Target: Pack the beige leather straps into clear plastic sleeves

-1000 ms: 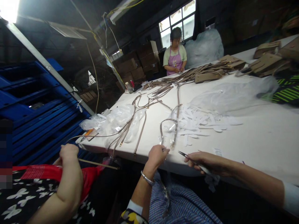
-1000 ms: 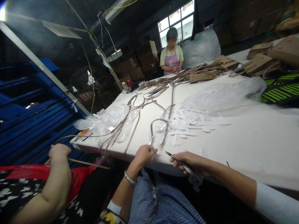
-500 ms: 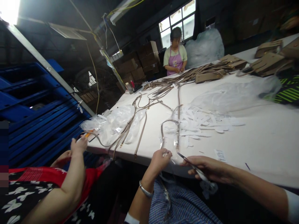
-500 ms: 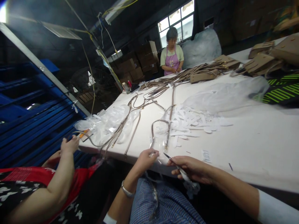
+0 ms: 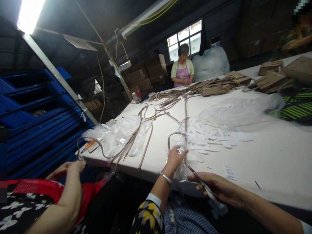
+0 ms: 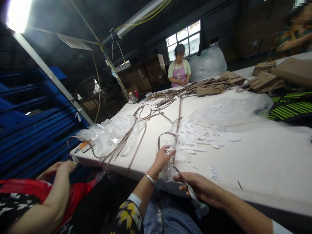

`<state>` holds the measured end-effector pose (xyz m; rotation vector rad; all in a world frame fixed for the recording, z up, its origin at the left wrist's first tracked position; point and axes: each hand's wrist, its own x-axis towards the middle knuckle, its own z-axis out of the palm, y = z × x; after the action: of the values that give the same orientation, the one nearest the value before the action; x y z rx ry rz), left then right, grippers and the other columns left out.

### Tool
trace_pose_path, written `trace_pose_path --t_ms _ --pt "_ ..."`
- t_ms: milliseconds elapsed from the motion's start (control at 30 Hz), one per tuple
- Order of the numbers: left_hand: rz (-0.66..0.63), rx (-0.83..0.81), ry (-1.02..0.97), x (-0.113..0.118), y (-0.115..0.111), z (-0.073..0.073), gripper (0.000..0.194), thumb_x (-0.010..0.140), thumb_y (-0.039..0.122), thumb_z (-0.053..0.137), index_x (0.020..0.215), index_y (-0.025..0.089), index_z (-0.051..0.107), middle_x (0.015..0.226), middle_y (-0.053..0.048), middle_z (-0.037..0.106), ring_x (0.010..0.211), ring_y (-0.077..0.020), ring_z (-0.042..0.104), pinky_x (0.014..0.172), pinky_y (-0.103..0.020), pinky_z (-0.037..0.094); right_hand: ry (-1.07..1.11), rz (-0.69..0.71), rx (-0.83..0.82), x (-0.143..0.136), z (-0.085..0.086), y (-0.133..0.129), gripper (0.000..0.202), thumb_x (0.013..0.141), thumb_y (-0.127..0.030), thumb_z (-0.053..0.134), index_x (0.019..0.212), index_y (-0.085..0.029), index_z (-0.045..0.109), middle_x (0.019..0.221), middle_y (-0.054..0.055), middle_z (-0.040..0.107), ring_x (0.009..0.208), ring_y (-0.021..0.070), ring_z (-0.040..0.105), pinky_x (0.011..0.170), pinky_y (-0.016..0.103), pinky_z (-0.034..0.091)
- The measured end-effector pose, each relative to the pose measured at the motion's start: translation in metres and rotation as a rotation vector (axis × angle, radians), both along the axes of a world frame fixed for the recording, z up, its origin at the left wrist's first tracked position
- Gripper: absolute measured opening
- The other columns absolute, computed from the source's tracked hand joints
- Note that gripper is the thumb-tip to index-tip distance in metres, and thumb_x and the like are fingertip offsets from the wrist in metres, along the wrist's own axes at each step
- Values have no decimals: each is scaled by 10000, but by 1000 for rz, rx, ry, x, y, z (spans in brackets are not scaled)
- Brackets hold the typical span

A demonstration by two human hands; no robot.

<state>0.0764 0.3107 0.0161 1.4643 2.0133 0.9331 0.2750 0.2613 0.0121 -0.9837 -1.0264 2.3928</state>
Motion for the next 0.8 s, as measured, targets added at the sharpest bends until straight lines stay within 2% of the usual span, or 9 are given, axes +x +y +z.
trace_pose_path --t_ms 133,233,333,433,500,600,700,800 --pt "71 11 -52 6 21 -1 603 800 541 623 1215 104 603 1143 -180 683 1045 -267 635 890 -314 455 8 4 72 -1 -4 -3 287 859 -424 645 979 -185 749 1198 81 658 751 95 650 539 144 497" --pt "124 -6 -87 7 42 -1 645 764 554 656 1201 83 601 1117 -192 684 1020 -270 634 840 -304 453 7 9 114 -2 -8 -3 310 867 -454 628 999 -196 740 1239 84 638 772 105 653 552 156 498" --pt "133 -41 -138 7 58 2 454 735 456 708 985 78 686 923 -153 712 831 -228 647 687 -269 441 7 20 147 -2 -14 -2 332 875 -461 608 1025 -190 727 1274 95 612 783 114 654 545 164 494" --pt "83 -68 -213 4 61 12 281 783 365 647 784 88 697 650 -48 628 569 -130 541 525 -227 355 0 4 159 -1 -20 -1 354 869 -477 605 1017 -180 727 1262 101 616 760 113 648 530 167 492" --pt "28 -75 -264 -2 52 23 269 810 343 591 782 98 698 579 6 543 488 -88 441 473 -210 296 5 -7 171 -1 -25 -1 366 866 -498 601 1017 -189 727 1261 92 620 763 114 646 542 172 500" --pt "-63 -84 -318 -16 25 41 269 816 334 548 815 116 705 550 44 456 461 -69 356 448 -198 246 16 -4 182 0 -27 0 384 865 -521 592 1027 -200 726 1230 82 637 766 117 648 543 173 503" --pt "-117 -100 -334 -33 -18 55 271 804 336 546 793 116 704 526 56 411 469 -68 331 451 -195 228 2 14 189 0 -24 0 401 861 -521 596 1038 -185 726 1100 90 678 757 120 647 545 170 496" --pt "-147 -166 -326 -49 -70 58 277 790 357 571 784 117 709 512 59 405 477 -71 329 460 -196 229 10 32 205 1 -17 -2 408 862 -524 597 1035 -178 728 979 83 690 763 128 644 556 175 490"
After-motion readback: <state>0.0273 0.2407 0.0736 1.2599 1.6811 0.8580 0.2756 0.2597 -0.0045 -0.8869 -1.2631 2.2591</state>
